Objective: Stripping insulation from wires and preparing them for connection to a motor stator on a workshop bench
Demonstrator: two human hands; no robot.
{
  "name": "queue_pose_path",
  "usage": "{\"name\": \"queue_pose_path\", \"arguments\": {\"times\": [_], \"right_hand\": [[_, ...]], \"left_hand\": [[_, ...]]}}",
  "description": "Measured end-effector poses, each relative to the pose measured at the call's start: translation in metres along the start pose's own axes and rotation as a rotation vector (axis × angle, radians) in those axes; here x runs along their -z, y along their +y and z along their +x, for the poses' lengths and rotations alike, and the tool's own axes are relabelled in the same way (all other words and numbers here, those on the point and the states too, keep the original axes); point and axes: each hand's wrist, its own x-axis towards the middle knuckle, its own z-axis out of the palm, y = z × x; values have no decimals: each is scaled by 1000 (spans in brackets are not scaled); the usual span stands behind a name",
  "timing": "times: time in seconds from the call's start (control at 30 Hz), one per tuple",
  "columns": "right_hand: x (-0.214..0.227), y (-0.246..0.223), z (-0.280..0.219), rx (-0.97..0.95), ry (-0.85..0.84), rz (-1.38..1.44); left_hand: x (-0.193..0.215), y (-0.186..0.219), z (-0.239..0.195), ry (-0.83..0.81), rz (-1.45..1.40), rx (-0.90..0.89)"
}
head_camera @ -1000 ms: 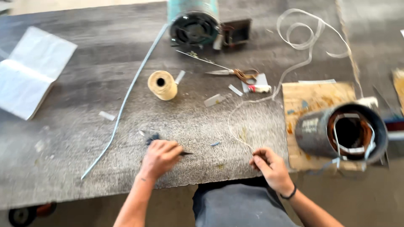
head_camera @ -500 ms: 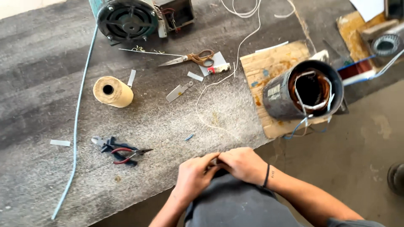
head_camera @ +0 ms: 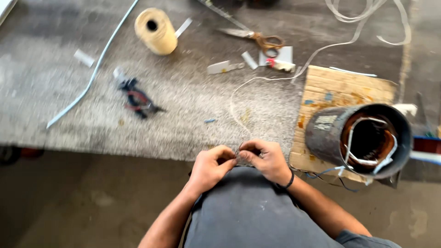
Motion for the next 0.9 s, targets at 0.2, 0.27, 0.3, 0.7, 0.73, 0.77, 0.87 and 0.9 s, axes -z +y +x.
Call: {"name": "queue_pose_path", "arguments": {"times": [0.2,0.27,0.3,0.7,0.73,0.77,0.87,0.9], "right_hand": [[1,2,9,78,-65,13],[4,6,11,91,-58,-16],[5,11,13,93,-81,-56],[28,25,25,173,-8,-930],[26,38,26,351,-43,-996],[29,35,26,333,-35,-1006],[33,29,27,541,-129,-1021],[36,30,25,584,-144,-1031]], "left_hand": [[-16,-2,-5,70,-160,-26],[-17,-6,-6,81,-179,-26],[-17,-9,-7,83,-189,-22],[12,-56,9,-10,-363,14],[14,-58,11,-28,-379,13],[14,-59,15,-49,-382,13],[20,-58,21,-117,-403,18],[21,-55,22,-134,-423,15]]}}
